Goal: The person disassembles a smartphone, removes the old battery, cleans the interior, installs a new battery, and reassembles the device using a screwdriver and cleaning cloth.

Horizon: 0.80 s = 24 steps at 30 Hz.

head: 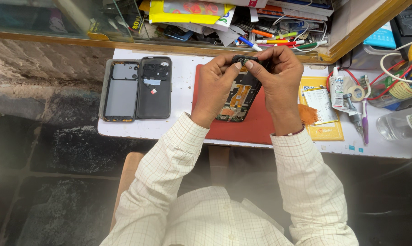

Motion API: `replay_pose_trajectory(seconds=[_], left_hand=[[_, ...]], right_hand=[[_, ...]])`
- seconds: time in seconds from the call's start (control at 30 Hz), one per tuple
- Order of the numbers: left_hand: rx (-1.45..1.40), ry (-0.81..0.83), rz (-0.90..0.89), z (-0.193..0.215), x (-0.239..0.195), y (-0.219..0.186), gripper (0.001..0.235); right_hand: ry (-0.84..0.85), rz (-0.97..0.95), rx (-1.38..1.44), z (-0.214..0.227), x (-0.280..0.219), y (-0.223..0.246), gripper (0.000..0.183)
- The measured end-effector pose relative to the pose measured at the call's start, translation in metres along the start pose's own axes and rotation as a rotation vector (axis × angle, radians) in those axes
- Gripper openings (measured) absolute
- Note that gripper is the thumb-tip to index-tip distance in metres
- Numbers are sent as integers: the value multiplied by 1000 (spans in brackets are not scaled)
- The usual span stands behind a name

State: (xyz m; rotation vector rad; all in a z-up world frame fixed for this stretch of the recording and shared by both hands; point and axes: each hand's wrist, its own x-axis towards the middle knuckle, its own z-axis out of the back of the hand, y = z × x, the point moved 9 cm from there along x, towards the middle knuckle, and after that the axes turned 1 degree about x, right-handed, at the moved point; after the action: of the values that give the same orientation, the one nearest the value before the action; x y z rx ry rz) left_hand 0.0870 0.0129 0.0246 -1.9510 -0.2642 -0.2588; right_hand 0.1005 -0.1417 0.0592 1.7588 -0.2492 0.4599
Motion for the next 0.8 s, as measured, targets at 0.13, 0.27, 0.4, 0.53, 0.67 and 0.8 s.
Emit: replay_pose_trajectory(seconds=[0.13, 0.27, 0.4, 0.53, 0.67, 0.8], left_hand=[[9, 34, -6, -2, -2, -2, 22], [15, 47, 5, -3, -3, -4, 22], [20, 101, -11, -3, -3, -5, 21], [-90, 42, -19, 3, -3, 6, 20], [-368, -111, 9, 8, -14, 30, 17], [-187, -75, 74, 17, -43, 34, 22]], right_hand=[[58, 14, -67, -1, 3, 5, 25], [92, 15, -105, 0, 3, 7, 24], [122, 55, -146, 0, -2, 13, 22], [74, 49, 12, 2, -12, 8, 32], [65, -147, 30, 10, -16, -18, 32], [258, -392, -44, 27, -12, -44, 31]])
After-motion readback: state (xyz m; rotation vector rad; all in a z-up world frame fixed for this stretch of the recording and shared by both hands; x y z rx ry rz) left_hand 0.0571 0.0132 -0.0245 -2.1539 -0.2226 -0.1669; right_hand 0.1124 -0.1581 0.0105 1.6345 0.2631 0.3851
